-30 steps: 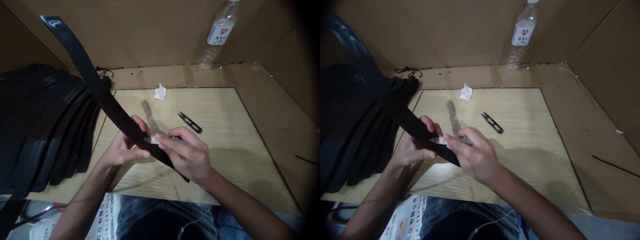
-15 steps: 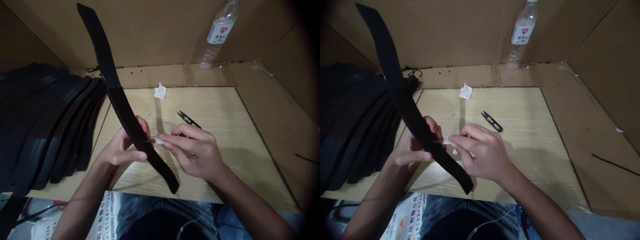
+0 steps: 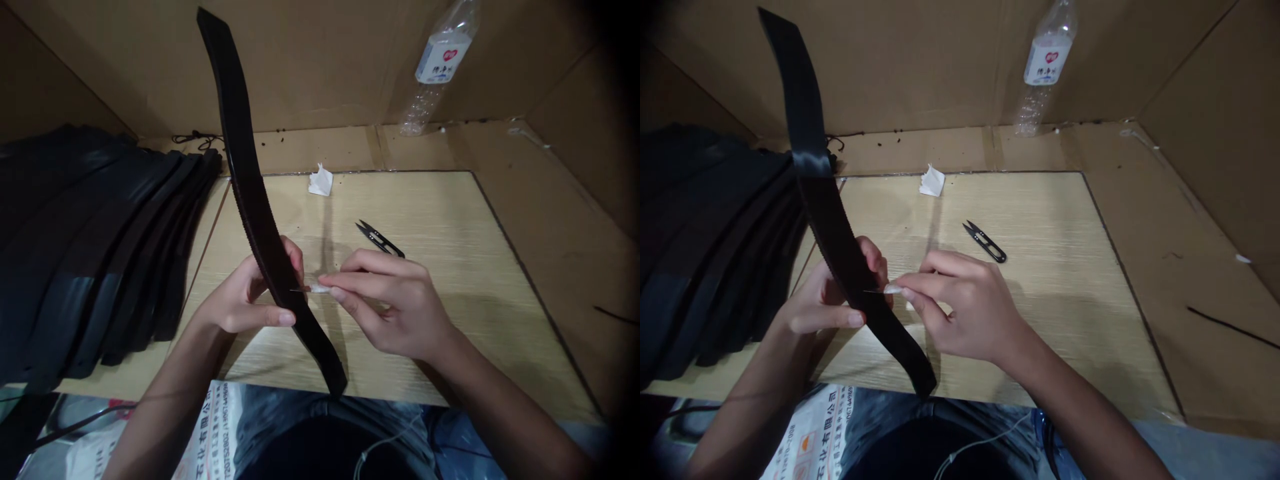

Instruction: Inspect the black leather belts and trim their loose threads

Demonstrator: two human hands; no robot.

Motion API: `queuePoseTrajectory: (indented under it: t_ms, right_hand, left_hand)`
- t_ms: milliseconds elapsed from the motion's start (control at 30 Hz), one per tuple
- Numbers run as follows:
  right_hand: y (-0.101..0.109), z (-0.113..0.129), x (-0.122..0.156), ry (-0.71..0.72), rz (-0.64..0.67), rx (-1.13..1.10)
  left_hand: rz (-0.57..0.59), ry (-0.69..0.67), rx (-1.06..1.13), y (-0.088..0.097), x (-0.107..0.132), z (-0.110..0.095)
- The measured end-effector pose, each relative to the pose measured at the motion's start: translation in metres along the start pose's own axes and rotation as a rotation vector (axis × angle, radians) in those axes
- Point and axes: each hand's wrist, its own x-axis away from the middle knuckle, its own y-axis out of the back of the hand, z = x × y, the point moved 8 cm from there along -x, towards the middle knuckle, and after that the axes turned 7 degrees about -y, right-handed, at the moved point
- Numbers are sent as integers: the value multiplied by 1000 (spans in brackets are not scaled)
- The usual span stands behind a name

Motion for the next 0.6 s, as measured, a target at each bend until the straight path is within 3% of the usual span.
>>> queuePoseTrajectory:
  t_ms: [600]
  right_hand:
    - [-4,-3,1,-7,142,-29]
  left_hand:
    - [76,37,-41,-3,1,0]
